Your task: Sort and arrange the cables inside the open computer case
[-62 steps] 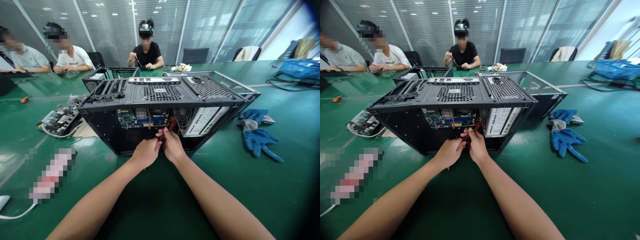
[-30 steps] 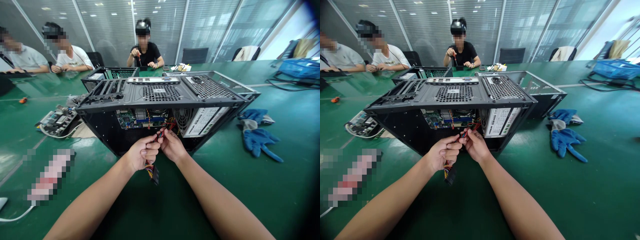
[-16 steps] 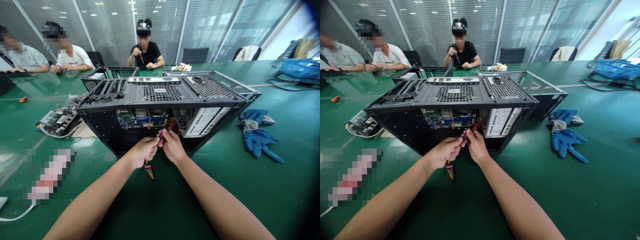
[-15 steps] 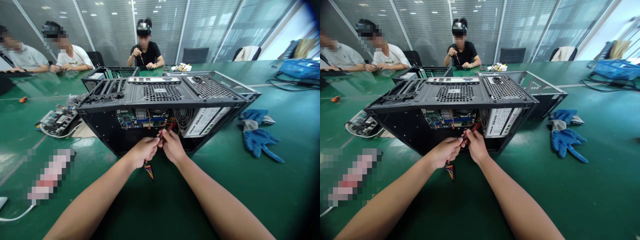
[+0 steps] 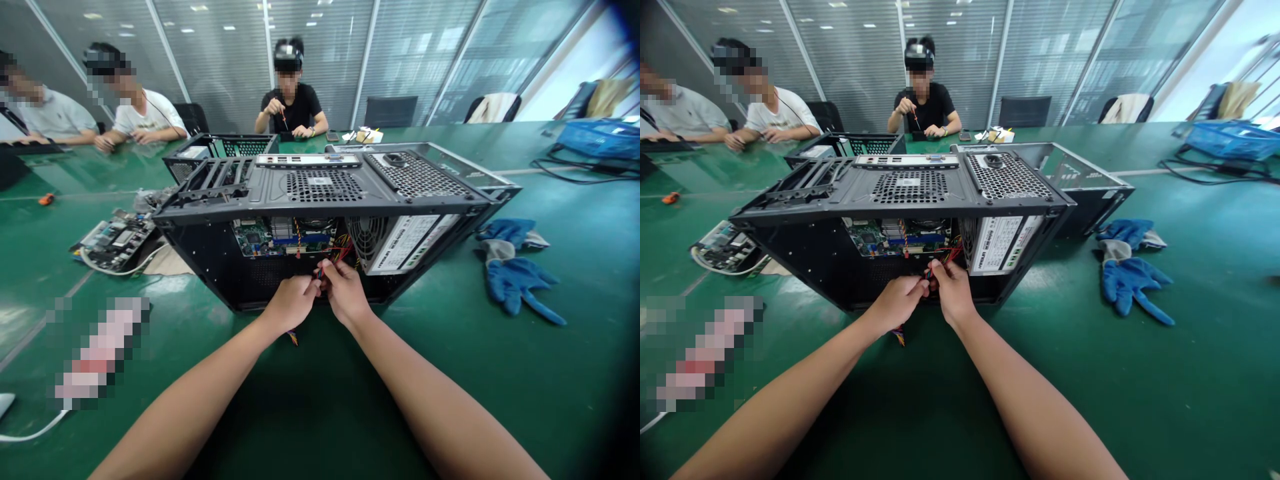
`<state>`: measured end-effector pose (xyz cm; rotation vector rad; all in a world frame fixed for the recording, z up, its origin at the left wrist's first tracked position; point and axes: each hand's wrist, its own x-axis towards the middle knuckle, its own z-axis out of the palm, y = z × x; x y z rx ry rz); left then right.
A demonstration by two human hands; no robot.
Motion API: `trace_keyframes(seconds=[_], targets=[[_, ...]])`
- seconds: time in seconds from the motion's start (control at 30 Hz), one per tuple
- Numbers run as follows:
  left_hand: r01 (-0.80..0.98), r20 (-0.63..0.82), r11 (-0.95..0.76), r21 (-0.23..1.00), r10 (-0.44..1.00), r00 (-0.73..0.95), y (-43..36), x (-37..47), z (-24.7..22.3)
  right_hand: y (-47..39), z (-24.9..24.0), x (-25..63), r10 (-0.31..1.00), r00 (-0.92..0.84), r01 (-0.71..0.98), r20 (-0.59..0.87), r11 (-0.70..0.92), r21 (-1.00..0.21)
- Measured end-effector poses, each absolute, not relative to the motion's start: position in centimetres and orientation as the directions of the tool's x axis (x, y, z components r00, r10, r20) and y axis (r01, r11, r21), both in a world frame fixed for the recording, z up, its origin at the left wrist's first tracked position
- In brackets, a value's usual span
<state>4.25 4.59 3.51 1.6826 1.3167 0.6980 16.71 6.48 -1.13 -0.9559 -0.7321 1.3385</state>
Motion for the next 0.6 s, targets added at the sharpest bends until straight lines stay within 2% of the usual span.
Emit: trace_keyframes(seconds=[0.03,0.1,0.17,0.27,0.43,0.6], targets=[[0.434,-0.112,-0.027,0.900,0.950,0.292,4.6,4.2,3.6,6.4,-1.0,16.7,0.990,0.106,-0.474,-0.090,-0.030,-0.880],[0.290,-0.261,0.168,0.942,0.911,0.320,4.5,4.1,3.9,6.3,-0.6,16.7,0.994,0.068,-0.505,-0.084,-0.038,-0.862],[0.113,-0.416,0.405,0.907,0.828,0.375,4.4,3.9,4.4,6.2,-0.3,16.7,0.997,0.035,-0.529,-0.073,-0.043,-0.847],[-0.047,-0.479,0.561,0.827,0.746,0.462,4.4,3.5,5.1,6.1,0.0,16.8,0.998,0.018,-0.537,-0.064,-0.044,-0.842],[-0.129,-0.474,0.645,0.753,0.668,0.574,4.7,3.3,5.0,6.1,-0.3,16.8,0.998,0.030,-0.493,-0.063,-0.040,-0.869],[0.041,-0.468,0.494,0.868,0.788,0.400,4.4,4.0,3.9,6.4,-1.0,16.9,0.993,0.097,-0.422,-0.073,-0.025,-0.906]])
